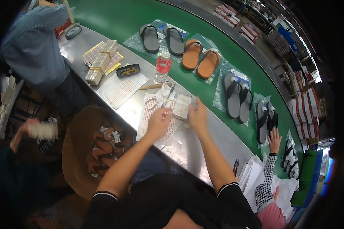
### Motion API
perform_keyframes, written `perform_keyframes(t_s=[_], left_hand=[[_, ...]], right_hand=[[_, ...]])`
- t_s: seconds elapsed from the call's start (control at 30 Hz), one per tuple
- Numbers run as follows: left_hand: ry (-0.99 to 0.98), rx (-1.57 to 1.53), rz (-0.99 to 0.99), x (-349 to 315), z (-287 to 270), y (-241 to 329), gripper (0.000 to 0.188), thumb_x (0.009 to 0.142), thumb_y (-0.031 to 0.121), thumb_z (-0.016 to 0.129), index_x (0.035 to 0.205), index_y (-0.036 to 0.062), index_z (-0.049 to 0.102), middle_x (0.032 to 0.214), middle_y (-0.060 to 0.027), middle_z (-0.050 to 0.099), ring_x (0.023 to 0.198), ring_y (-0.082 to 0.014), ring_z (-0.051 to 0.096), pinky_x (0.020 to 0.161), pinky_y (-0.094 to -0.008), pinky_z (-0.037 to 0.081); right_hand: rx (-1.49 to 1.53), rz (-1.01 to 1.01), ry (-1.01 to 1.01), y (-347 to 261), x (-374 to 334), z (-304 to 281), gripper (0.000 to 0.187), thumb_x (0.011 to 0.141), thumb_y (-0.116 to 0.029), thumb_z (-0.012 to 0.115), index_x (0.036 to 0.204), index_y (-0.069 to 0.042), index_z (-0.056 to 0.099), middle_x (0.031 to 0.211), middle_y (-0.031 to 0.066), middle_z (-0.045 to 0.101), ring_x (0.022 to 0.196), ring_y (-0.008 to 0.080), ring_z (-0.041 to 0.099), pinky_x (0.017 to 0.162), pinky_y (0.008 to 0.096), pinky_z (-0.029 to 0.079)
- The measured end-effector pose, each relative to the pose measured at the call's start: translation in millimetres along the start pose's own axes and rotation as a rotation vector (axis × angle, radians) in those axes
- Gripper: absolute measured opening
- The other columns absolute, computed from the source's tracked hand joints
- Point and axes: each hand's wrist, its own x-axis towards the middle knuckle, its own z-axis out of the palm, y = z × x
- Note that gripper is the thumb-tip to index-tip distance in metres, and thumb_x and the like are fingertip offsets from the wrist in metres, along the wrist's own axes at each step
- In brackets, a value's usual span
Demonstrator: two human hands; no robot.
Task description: The person inspects pairs of flip-flops by turning them over and checking the soles and straps. They then place each pair into a clear plastic bag and arrange the packaged items on a green conveyor belt. Other workers are visible nearby handling similar items.
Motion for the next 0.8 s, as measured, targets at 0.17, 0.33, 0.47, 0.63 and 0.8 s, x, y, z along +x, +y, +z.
perform_keyframes(t_s=[0.17,0.33,0.47,0.63,0.8], left_hand=[[0.327,0.434,0.076,73,-9,-4,0.03,0.09,0.02,0.06,0.116,0.0053,0.064,0.11,-0.0134,0.062,0.097,-0.0313,0.062,0.087,-0.0407,0.049],[0.257,0.468,0.057,87,-4,-31,0.027,0.09,0.019,0.061,0.112,0.0038,0.063,0.101,-0.0134,0.065,0.098,-0.0308,0.062,0.086,-0.0414,0.048],[0.373,-0.108,-0.051,85,-3,-44,0.02,0.094,0.018,0.059,0.106,0.0024,0.062,0.089,-0.0102,0.065,0.093,-0.0203,0.061,0.08,-0.0329,0.048],[0.48,-0.516,0.156,79,-33,-33,0.013,0.1,0.011,0.048,0.107,0.0005,0.052,0.094,-0.0039,0.057,0.083,-0.009,0.052,0.076,-0.0243,0.044],[0.637,-0.421,0.12,44,-85,-24,0.01,0.097,0.007,0.049,0.1,0.0001,0.056,0.09,-0.0026,0.057,0.079,-0.0084,0.052,0.07,-0.0234,0.044]], right_hand=[[-0.374,-0.275,0.015,0,-21,30,0.086,0.078,-0.043,0.075,0.144,0.0,0.04,0.139,0.027,0.043,0.125,0.0414,0.045,0.104,0.0482,0.036],[-0.222,-0.339,0.075,3,-26,33,0.095,0.072,-0.042,0.08,0.144,0.003,0.037,0.136,0.0281,0.044,0.123,0.0431,0.045,0.103,0.0502,0.036],[-0.163,-0.29,0.093,-1,-44,39,0.095,0.073,-0.04,0.08,0.143,0.006,0.036,0.132,0.0288,0.046,0.119,0.0435,0.046,0.101,0.049,0.037],[-0.345,-0.369,0.077,-6,-64,53,0.092,0.075,-0.038,0.079,0.141,0.009,0.036,0.133,0.0281,0.044,0.118,0.0427,0.045,0.1,0.0493,0.036],[-0.268,-0.307,0.005,1,-64,51,0.088,0.081,-0.047,0.071,0.145,0.001,0.035,0.143,0.0287,0.038,0.133,0.0424,0.036,0.112,0.0556,0.023]])
